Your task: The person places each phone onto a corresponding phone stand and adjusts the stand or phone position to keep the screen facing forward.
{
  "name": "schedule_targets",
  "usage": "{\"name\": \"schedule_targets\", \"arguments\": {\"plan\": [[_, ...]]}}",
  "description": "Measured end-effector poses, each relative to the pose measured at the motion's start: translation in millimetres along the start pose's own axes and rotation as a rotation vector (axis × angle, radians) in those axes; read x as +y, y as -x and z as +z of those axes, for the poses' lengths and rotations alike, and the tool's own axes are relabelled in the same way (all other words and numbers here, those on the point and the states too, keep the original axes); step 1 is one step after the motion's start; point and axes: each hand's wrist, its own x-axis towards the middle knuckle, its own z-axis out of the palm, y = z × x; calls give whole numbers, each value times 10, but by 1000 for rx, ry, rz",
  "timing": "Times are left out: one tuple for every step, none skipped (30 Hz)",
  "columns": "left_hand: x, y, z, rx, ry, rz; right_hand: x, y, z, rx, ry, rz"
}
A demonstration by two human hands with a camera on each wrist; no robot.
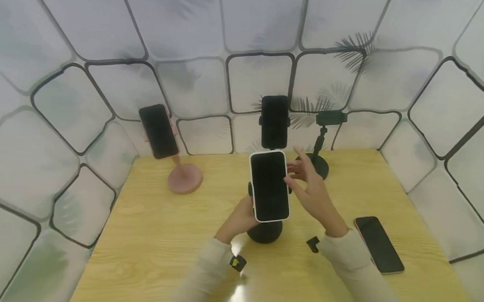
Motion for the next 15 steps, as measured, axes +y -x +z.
{"name": "schedule_targets", "arguments": {"plan": [[-2, -23, 73, 42, -42, 7, 56, 99, -87, 32, 8, 5], [-6, -47, 132, 84, -86, 12, 122, 196, -177, 62, 14, 9], [-5, -67, 175, 127, -132, 18, 193, 290, -270, 84, 18, 29], [-6, -90, 203, 156, -154, 23, 278, 382, -361, 102, 41, 57], [-6, -109, 211, 174, -174, 26, 375, 472, -447, 113, 75, 94], [-3, -117, 201, 193, -185, 27, 490, 564, -531, 112, 117, 137], [-6, -117, 176, 211, -192, 22, 606, 654, -609, 100, 164, 189], [-9, -107, 139, 222, -196, 11, 717, 746, -684, 73, 215, 248], [-16, -90, 92, 230, -202, 0, 827, 844, -757, 33, 265, 314], [-31, -71, 39, 238, -206, -20, 941, 942, -828, -15, 317, 373], [-43, -47, -19, 244, -209, -38, 1044, 1040, -897, -72, 361, 434], [-62, -25, -80, 257, -219, -52, 1142, 1139, -962, -133, 400, 490], [-81, -8, -145, 271, -229, -66, 1222, 1235, -1023, -193, 433, 550], [-99, 0, -214, 286, -238, -81, 1294, 1323, -1080, -248, 466, 599], [-126, -2, -285, 303, -258, -88, 1360, 1405, -1133, -295, 494, 655]]}}
